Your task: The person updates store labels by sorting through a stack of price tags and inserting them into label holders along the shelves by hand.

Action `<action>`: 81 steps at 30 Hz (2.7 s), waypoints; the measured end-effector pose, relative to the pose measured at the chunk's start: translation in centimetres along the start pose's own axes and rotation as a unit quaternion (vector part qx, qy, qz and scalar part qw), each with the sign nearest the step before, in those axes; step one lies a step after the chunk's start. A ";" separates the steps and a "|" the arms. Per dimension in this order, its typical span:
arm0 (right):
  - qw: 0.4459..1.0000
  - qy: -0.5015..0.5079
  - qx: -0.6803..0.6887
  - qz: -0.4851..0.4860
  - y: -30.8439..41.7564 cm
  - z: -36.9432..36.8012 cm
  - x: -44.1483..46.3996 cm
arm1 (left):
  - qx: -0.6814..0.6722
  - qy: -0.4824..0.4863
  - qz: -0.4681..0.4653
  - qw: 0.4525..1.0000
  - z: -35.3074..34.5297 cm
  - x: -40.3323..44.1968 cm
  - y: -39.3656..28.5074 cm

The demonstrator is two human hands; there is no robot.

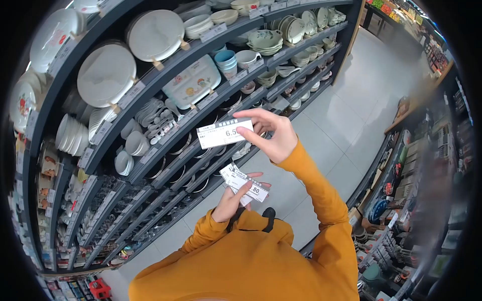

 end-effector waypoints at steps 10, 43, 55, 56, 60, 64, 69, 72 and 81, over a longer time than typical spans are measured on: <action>0.999 0.027 -0.028 -0.008 -4.9 7.5 6.8 | 0.001 -0.017 -0.036 0.999 -0.5 12.0 -1.4; 0.940 0.276 -0.051 0.193 -14.0 15.2 44.4 | -0.063 -0.383 -0.193 0.901 -1.0 31.7 -5.2; 0.928 0.300 -0.095 0.200 -13.7 15.3 44.2 | -0.077 -0.423 -0.210 0.878 -2.0 32.0 -4.6; 0.924 0.300 -0.095 0.217 -13.5 15.4 44.2 | -0.075 -0.425 -0.209 0.877 -2.0 32.0 -4.9; 0.925 0.292 -0.089 0.228 -13.5 15.4 44.5 | -0.070 -0.426 -0.221 0.874 -1.8 32.1 -5.4; 0.929 0.269 -0.107 0.232 -13.0 16.1 44.6 | -0.070 -0.425 -0.225 0.874 -1.6 32.0 -5.7; 0.905 0.299 -0.196 0.229 -13.5 15.8 44.2 | -0.079 -0.419 -0.227 0.876 -1.5 32.3 -5.9; 0.889 0.292 -0.238 0.262 -12.9 15.4 43.2 | -0.077 -0.428 -0.248 0.866 -1.7 32.5 -7.3; 0.905 0.350 -0.068 0.234 -15.3 16.5 30.2 | -0.101 -0.466 -0.384 0.791 -1.5 32.8 -10.9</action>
Point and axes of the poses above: each hand's wrist, its own x-axis towards the middle knuckle, its own z-axis out of the back of the hand, y = z × x, the point moved 5 cm from there along x, towards the middle knuckle, and after that the axes turned 9 degrees about -x, right-handed, at the moved point
